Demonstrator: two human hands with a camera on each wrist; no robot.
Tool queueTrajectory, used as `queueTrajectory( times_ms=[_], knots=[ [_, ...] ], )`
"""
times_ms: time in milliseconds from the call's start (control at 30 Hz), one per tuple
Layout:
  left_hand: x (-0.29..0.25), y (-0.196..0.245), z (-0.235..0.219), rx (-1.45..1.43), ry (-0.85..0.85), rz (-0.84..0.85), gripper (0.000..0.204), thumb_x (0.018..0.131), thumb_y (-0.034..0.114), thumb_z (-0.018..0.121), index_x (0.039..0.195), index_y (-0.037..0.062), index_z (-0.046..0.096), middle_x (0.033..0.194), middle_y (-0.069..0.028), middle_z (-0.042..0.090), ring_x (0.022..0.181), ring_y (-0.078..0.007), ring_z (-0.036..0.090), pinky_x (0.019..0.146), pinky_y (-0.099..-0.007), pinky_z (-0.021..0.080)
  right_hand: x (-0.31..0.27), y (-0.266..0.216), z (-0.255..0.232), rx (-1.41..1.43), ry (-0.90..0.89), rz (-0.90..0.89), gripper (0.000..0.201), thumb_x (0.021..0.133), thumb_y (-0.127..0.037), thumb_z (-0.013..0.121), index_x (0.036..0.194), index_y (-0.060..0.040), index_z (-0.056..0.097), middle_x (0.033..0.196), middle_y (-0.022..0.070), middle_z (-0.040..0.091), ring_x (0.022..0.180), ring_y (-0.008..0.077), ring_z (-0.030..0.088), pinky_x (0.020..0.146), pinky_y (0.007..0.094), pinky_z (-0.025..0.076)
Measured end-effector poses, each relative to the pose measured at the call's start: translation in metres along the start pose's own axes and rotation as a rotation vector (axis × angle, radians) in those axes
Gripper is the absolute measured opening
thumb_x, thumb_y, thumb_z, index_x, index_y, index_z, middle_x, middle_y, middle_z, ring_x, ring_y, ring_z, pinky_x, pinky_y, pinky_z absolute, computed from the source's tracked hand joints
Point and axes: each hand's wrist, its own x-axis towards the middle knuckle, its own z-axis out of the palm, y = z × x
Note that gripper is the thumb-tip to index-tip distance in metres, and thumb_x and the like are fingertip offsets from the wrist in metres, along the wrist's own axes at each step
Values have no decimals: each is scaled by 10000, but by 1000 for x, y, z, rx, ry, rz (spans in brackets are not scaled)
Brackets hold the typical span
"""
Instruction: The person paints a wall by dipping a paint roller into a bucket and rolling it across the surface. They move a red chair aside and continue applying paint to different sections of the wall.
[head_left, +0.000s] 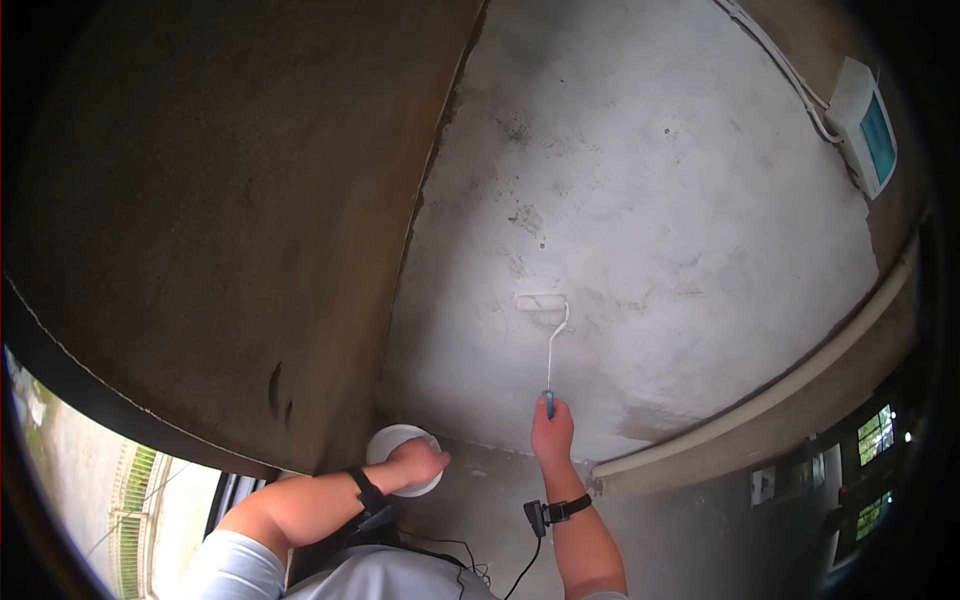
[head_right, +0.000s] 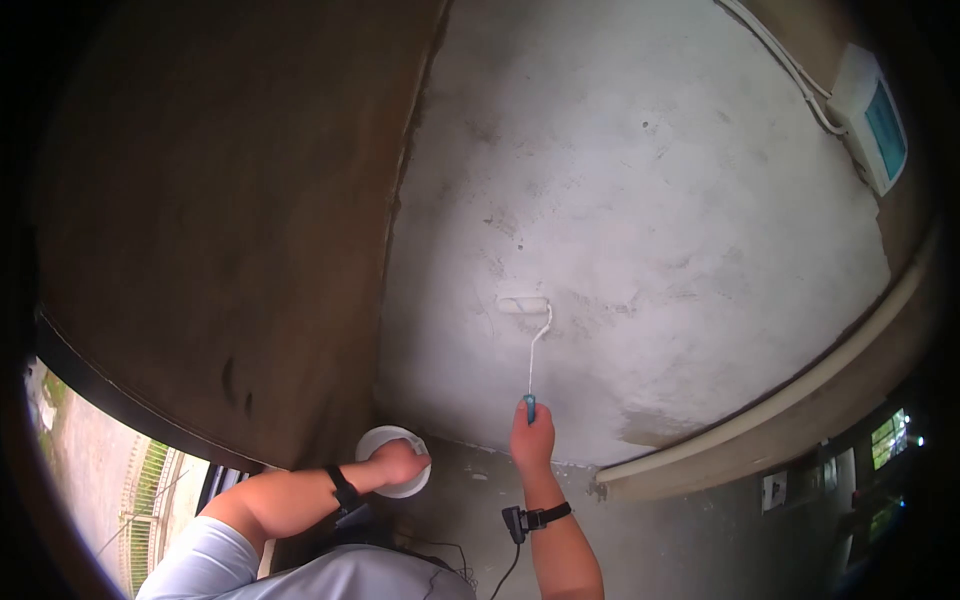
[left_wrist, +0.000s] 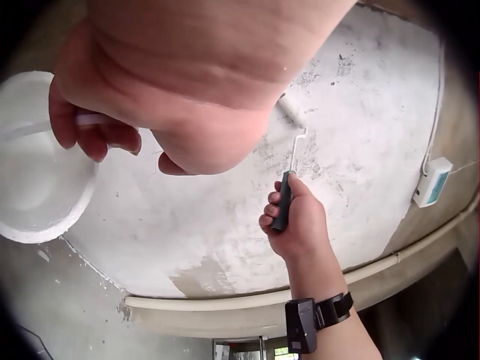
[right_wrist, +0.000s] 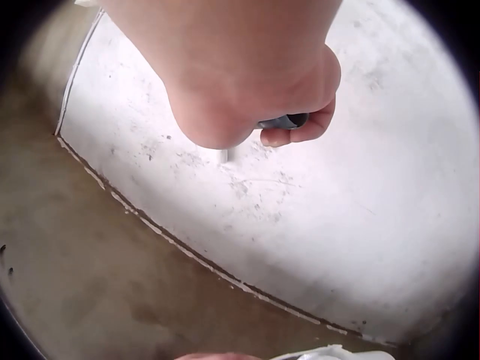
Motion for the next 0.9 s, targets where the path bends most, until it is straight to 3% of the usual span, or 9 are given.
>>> queueTrajectory(
  times_ms=[67, 167, 233, 333, 467, 533, 633, 733, 900],
  knots=[
    [0, -3, 1, 19, -17, -10, 577, 853, 458, 491, 1050, -58, 658, 1102, -245, 645, 1046, -371, 622, 928, -421, 470, -13, 30, 30, -39, -3, 26, 312, 961, -308, 555, 867, -10, 545, 653, 27, 552, 582, 123, 528, 554, 308, 440],
    [-1, 1, -3, -57, -66, -70, 577, 853, 465, 505, 1043, -57, 661, 1098, -245, 647, 1043, -369, 624, 935, -422, 465, -32, 56, 60, 94, -150, 272, 348, 958, -334, 545, 847, -5, 556, 659, 92, 573, 597, 209, 576, 576, 364, 465],
    [3, -3, 1, -63, -67, -59, 580, 852, 469, 509, 1046, -56, 661, 1100, -244, 647, 1047, -367, 624, 934, -419, 466, -46, 50, 67, 397, -255, 548, 325, 972, -324, 527, 802, -48, 509, 604, 31, 510, 415, 131, 458, 379, 284, 374],
    [7, -4, 3, -61, -41, -51, 585, 854, 477, 513, 1056, -52, 660, 1109, -240, 646, 1057, -363, 621, 936, -414, 466, -53, 40, 61, 398, -317, 642, 312, 976, -308, 514, 794, -56, 495, 588, 25, 489, 413, 116, 452, 360, 263, 364],
    [6, -7, 4, -37, -49, -8, 591, 863, 486, 508, 1077, -44, 656, 1133, -230, 642, 1076, -358, 614, 947, -410, 463, -52, 34, 53, 420, -299, 643, 299, 979, -287, 512, 796, -51, 487, 591, 22, 491, 413, 108, 444, 360, 259, 354],
    [4, -3, 1, -36, -47, -32, 589, 865, 487, 507, 1082, -40, 656, 1141, -227, 641, 1079, -358, 612, 950, -410, 462, -45, 43, 58, 352, -183, 325, 240, 972, -246, 530, 862, -33, 524, 598, 19, 500, 424, 97, 443, 380, 252, 366],
    [-6, 4, -7, -22, -47, -47, 585, 867, 487, 505, 1092, -33, 654, 1152, -222, 638, 1083, -357, 610, 954, -411, 459, -31, -35, 27, 464, -154, 238, 242, 949, -233, 574, 998, 4, 566, 662, 13, 544, 516, 103, 519, 452, 252, 410],
    [-9, 7, -10, -6, -50, -39, 582, 869, 484, 504, 1102, -29, 652, 1162, -222, 634, 1093, -357, 605, 958, -414, 456, -14, -53, 24, 582, -191, 135, 225, 946, -191, 584, 1081, -13, 561, 726, 10, 559, 554, 91, 526, 462, 250, 422],
    [-10, 4, -5, 36, -35, -28, 578, 872, 477, 502, 1122, -24, 647, 1184, -236, 619, 1122, -358, 589, 977, -410, 445, -9, -67, 22, 777, -360, 311, 271, 945, -212, 602, 1148, -40, 552, 767, 32, 576, 566, 103, 533, 488, 254, 455]
  ],
)
